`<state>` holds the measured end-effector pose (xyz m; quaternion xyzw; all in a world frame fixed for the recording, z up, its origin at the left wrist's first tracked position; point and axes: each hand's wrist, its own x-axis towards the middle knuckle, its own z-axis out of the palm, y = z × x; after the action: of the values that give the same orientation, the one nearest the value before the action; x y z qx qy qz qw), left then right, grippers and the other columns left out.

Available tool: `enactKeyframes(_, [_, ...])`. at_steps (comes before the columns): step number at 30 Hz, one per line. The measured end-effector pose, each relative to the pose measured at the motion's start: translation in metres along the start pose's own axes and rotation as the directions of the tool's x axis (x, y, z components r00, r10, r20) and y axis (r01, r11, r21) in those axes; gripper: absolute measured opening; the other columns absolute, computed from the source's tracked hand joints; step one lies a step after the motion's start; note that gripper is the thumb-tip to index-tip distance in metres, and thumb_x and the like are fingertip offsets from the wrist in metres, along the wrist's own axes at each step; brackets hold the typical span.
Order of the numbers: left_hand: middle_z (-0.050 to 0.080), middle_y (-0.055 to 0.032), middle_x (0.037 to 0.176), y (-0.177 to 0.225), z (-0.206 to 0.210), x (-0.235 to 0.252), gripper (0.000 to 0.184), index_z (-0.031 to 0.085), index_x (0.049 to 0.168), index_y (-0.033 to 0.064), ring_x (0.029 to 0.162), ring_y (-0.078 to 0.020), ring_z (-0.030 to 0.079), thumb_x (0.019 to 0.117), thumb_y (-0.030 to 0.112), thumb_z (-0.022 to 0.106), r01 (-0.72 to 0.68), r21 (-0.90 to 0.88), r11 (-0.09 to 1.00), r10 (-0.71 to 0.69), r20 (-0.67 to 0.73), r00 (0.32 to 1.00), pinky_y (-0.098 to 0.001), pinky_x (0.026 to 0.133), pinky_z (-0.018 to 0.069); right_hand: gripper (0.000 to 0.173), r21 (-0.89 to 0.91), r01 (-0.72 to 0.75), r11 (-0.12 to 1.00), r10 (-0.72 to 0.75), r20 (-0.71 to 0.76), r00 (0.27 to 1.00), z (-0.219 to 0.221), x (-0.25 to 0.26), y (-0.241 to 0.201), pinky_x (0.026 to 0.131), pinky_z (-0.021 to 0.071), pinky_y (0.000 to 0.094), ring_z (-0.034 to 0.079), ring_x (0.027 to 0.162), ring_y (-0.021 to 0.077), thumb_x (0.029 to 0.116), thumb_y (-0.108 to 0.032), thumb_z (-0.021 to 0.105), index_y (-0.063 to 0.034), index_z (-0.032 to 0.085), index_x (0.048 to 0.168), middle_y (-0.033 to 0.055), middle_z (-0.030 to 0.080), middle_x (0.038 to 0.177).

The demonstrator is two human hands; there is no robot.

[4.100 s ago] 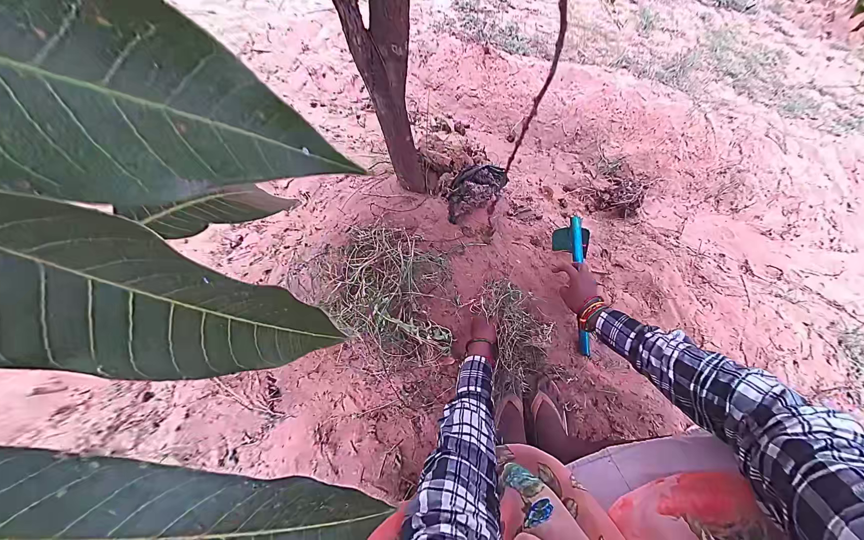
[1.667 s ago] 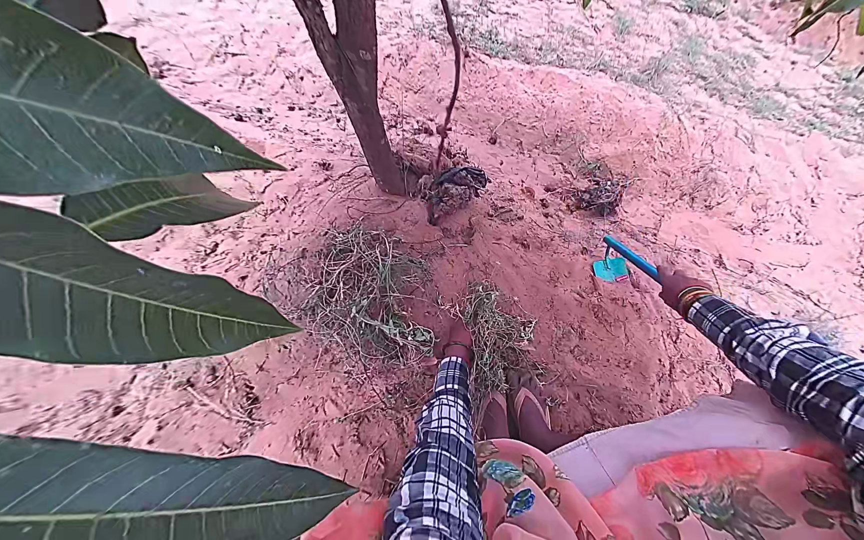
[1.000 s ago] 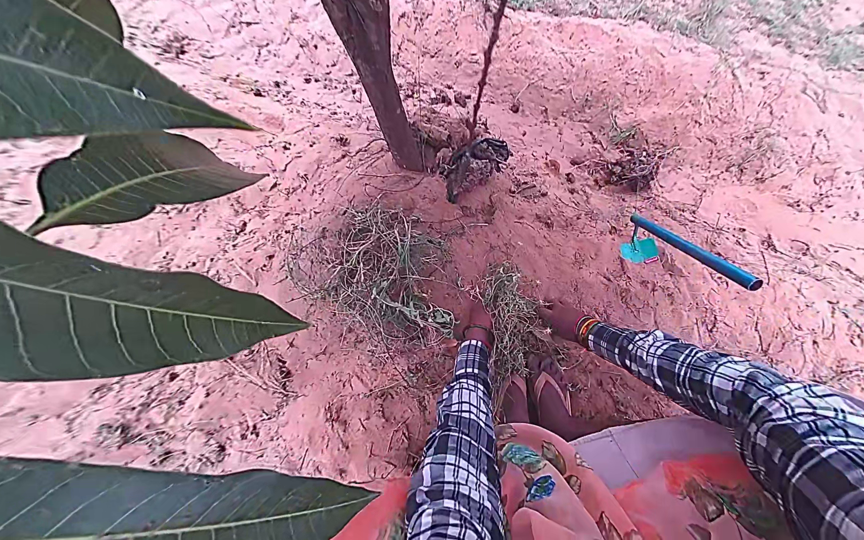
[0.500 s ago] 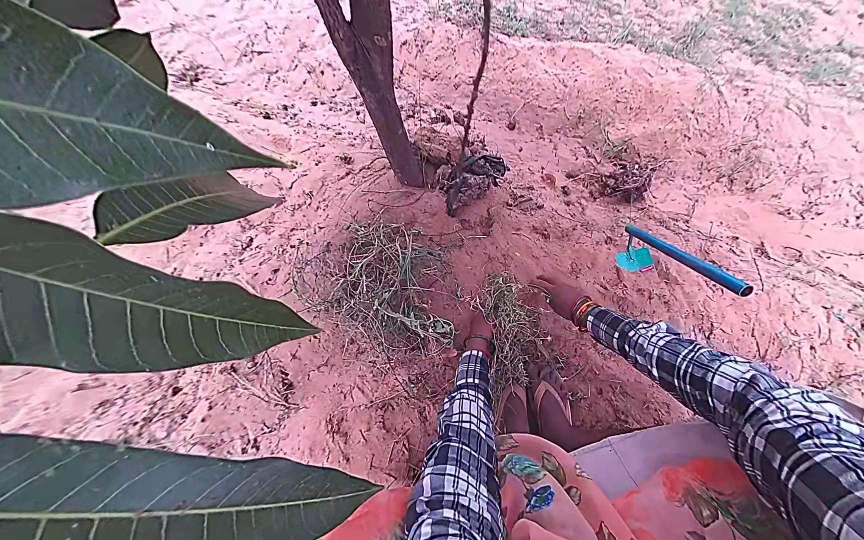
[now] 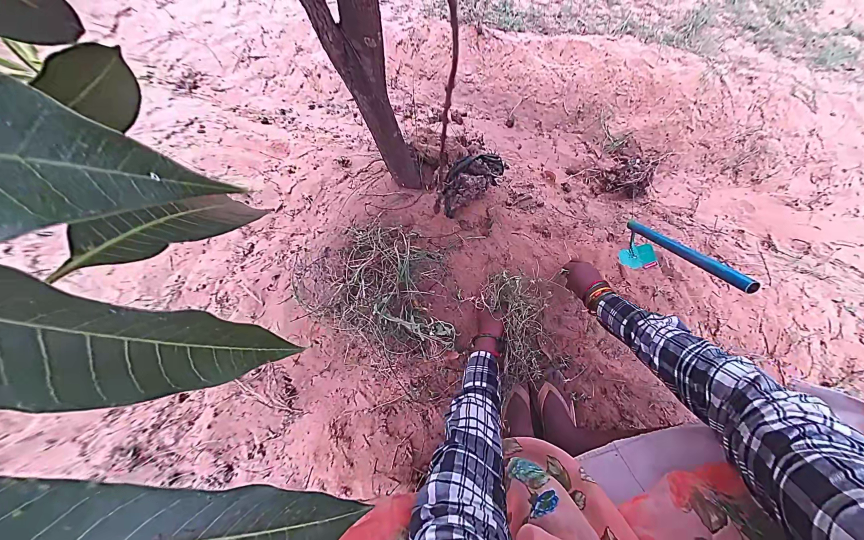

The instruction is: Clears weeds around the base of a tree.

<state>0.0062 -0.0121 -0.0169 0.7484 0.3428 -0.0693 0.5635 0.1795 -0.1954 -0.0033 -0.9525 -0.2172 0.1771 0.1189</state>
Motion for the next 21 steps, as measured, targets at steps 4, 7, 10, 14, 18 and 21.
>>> enactKeyframes(4, [0.046, -0.0308, 0.153, -0.003, -0.009, -0.001, 0.049, 0.040, 0.149, -0.0113, 0.146, -0.0356, 0.042, 0.1113, 0.018, 0.046, 0.024, 0.012, 1.000, -0.023, -0.065, 0.998, -0.0451, 0.123, 0.0299, 0.036, 0.138, -0.023, 0.990, 0.023, 0.006, 1.000, -0.004, -0.002, -0.008, 0.098, 0.0511, 0.0649, 0.066, 0.114, 0.0471, 0.0987, 0.001, 0.058, -0.0025, 0.063, 0.135, 0.0281, 0.064, 0.131])
enactKeyframes(7, [0.046, -0.0324, 0.151, -0.005, -0.014, -0.003, 0.048, 0.042, 0.147, -0.0138, 0.145, -0.0371, 0.043, 0.1113, 0.018, 0.046, 0.037, 0.103, 0.994, -0.029, -0.081, 0.996, -0.0452, 0.122, 0.0312, 0.043, 0.168, 0.011, 0.986, -0.027, 0.090, 0.996, 0.008, -0.008, -0.024, 0.096, 0.0519, 0.0648, 0.068, 0.111, 0.0476, 0.0992, -0.002, 0.060, -0.0061, 0.058, 0.142, 0.0286, 0.066, 0.127])
enactKeyframes(10, [0.045, -0.0329, 0.152, -0.002, -0.012, -0.006, 0.047, 0.041, 0.148, -0.0140, 0.146, -0.0379, 0.042, 0.1110, 0.015, 0.045, 0.063, 0.189, 0.980, -0.050, -0.068, 0.996, -0.0460, 0.123, 0.0304, 0.047, 0.192, -0.006, 0.981, -0.036, 0.216, 0.976, 0.021, -0.009, -0.041, 0.102, 0.0479, 0.0640, 0.065, 0.118, 0.0468, 0.1025, -0.016, 0.063, -0.0086, 0.055, 0.148, 0.0286, 0.065, 0.130])
enactKeyframes(14, [0.047, -0.0329, 0.150, -0.005, -0.011, -0.004, 0.046, 0.041, 0.147, -0.0136, 0.145, -0.0375, 0.044, 0.1096, 0.012, 0.048, 0.065, 0.200, 0.978, -0.054, -0.060, 0.997, -0.0454, 0.122, 0.0318, 0.042, 0.061, -0.144, 0.988, 0.125, 0.243, 0.962, 0.040, 0.001, -0.058, 0.102, 0.0467, 0.0665, 0.061, 0.125, 0.0447, 0.1035, -0.032, 0.061, -0.0090, 0.064, 0.138, 0.0246, 0.067, 0.131])
enactKeyframes(18, [0.045, -0.0337, 0.151, -0.010, -0.013, -0.001, 0.045, 0.040, 0.148, -0.0146, 0.145, -0.0378, 0.043, 0.1093, 0.009, 0.046, 0.065, 0.183, 0.981, -0.060, -0.032, 0.998, -0.0448, 0.122, 0.0310, 0.039, -0.009, -0.218, 0.976, 0.207, 0.352, 0.913, 0.044, 0.009, -0.071, 0.106, 0.0431, 0.0664, 0.057, 0.130, 0.0460, 0.1048, -0.024, 0.058, 0.0062, 0.065, 0.129, 0.0295, 0.062, 0.135])
enactKeyframes(21, [0.045, -0.0335, 0.151, -0.009, -0.013, -0.001, 0.046, 0.040, 0.148, -0.0145, 0.145, -0.0379, 0.043, 0.1093, 0.010, 0.047, 0.063, 0.206, 0.977, -0.058, -0.031, 0.998, -0.0457, 0.122, 0.0313, 0.044, -0.017, -0.151, 0.988, 0.145, 0.413, 0.899, 0.040, 0.013, -0.057, 0.113, 0.0390, 0.0626, 0.053, 0.136, 0.0454, 0.1087, -0.024, 0.051, 0.0104, 0.058, 0.135, 0.0316, 0.057, 0.141])
